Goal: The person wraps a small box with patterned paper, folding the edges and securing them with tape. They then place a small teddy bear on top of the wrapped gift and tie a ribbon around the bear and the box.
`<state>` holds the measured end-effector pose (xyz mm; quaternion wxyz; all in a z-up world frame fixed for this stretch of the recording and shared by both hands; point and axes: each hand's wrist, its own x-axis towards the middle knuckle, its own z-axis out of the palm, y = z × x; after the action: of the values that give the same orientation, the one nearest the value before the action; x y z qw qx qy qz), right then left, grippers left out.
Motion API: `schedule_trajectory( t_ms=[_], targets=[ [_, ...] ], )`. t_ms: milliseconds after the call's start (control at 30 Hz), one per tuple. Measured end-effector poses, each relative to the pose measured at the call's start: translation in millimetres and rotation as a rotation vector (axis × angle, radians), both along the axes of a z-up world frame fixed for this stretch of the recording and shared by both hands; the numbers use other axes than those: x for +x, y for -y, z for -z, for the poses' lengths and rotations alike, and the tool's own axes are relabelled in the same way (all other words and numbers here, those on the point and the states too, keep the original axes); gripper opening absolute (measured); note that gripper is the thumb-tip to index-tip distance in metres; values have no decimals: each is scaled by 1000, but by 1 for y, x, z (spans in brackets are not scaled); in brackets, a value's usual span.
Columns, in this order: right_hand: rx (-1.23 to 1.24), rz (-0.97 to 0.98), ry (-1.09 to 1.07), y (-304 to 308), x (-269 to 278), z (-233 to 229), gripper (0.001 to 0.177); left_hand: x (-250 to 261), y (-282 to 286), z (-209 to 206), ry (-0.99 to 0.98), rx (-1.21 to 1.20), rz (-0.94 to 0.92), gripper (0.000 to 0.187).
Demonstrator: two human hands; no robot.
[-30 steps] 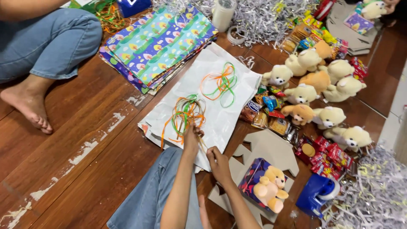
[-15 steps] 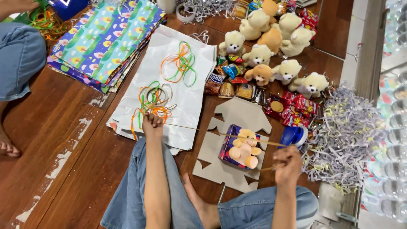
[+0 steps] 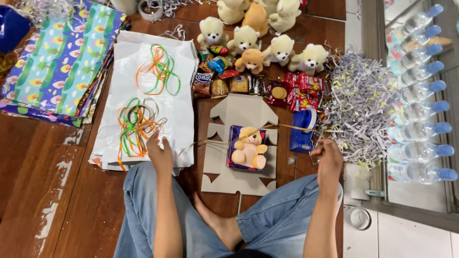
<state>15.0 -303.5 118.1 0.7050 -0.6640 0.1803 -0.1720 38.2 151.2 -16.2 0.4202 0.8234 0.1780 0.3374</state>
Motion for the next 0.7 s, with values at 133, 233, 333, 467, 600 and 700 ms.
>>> schedule_trajectory(
  t_ms=[133,233,333,467,600,700],
  targets=[
    [20,-200,-36,-15,-14,0,21,-21,100,-122,43,-21,313,36],
    [-90,-367,-53,-19,-23,0,27,-26,162,-140,-3,-111,634,34],
    [-194,-462,20,-23,-36,-16,34,-22,204,-142,148,102,875,47],
    [-121,-571,239,-12,-48,-24,37,-23,222,-138,61,258,910,56],
    [210,-612,349,9,-59,-13,36,-29,218,-140,118,172,831,57],
    [305,-649,398,10,-62,-11,33,-31,215,-147,182,55,737,54]
  ],
)
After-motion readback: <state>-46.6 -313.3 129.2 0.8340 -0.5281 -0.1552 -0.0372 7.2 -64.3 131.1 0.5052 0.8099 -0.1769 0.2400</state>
